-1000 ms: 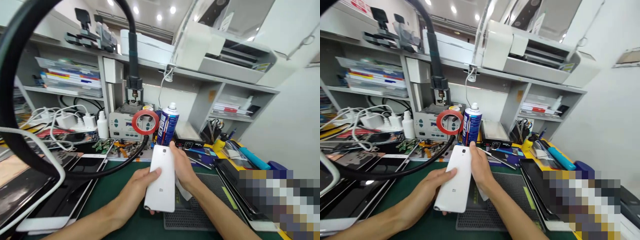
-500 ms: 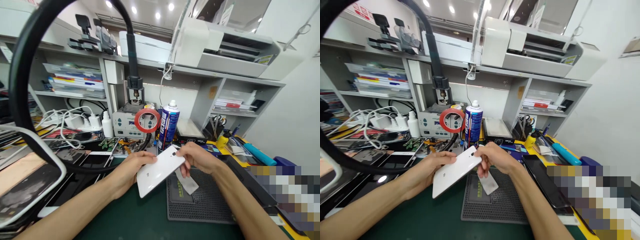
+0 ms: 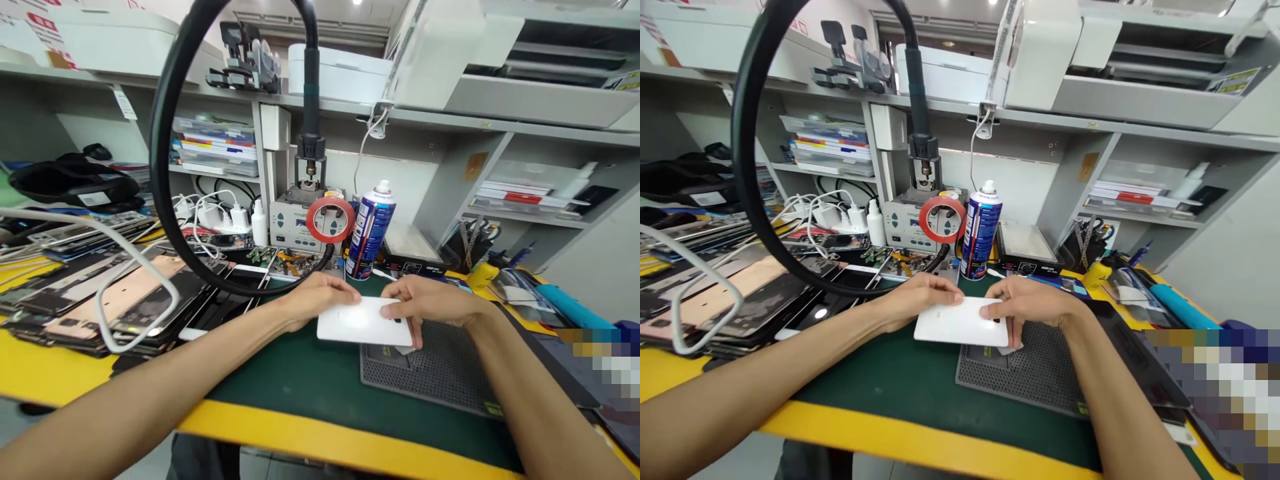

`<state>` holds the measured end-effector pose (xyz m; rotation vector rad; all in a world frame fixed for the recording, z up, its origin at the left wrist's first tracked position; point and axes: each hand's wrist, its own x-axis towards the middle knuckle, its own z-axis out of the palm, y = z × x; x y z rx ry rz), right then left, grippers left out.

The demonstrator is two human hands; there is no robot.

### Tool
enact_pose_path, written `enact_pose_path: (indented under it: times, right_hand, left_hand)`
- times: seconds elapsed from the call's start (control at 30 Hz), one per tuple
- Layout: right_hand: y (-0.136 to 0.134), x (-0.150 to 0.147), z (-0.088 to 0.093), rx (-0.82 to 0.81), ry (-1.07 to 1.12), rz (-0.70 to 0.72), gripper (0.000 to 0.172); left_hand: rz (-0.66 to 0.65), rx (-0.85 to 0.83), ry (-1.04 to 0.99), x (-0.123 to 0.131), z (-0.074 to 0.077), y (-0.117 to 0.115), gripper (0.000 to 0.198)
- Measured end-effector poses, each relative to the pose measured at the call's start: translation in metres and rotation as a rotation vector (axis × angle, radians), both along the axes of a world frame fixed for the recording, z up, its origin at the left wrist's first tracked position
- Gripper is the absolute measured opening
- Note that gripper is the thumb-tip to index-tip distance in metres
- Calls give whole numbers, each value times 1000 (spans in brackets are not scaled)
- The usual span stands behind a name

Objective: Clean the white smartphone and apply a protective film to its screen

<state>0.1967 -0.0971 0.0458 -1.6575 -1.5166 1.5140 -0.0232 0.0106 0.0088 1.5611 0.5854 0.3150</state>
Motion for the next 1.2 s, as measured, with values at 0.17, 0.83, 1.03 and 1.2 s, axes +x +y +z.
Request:
enact_pose_path:
  times: [0.17,0.83,1.03,1.2]
  right_hand:
    - [-3,12,-2,-59,45,-40,43]
    - [-25,4,14,204,-547,-431,24]
    - [-7,-45,-8,677,142,-760,43]
    - [9,-60,-43,603,339,-727,38]
  left_hand:
    - [-217,436,-5,-8,9,-3,60]
    - [-320,1201,-166,-8,-13,-5,41]
    - [-242,1205,-216,-3,-25,-8,37]
    - [-157,1209,-169,-3,-29,-10,36]
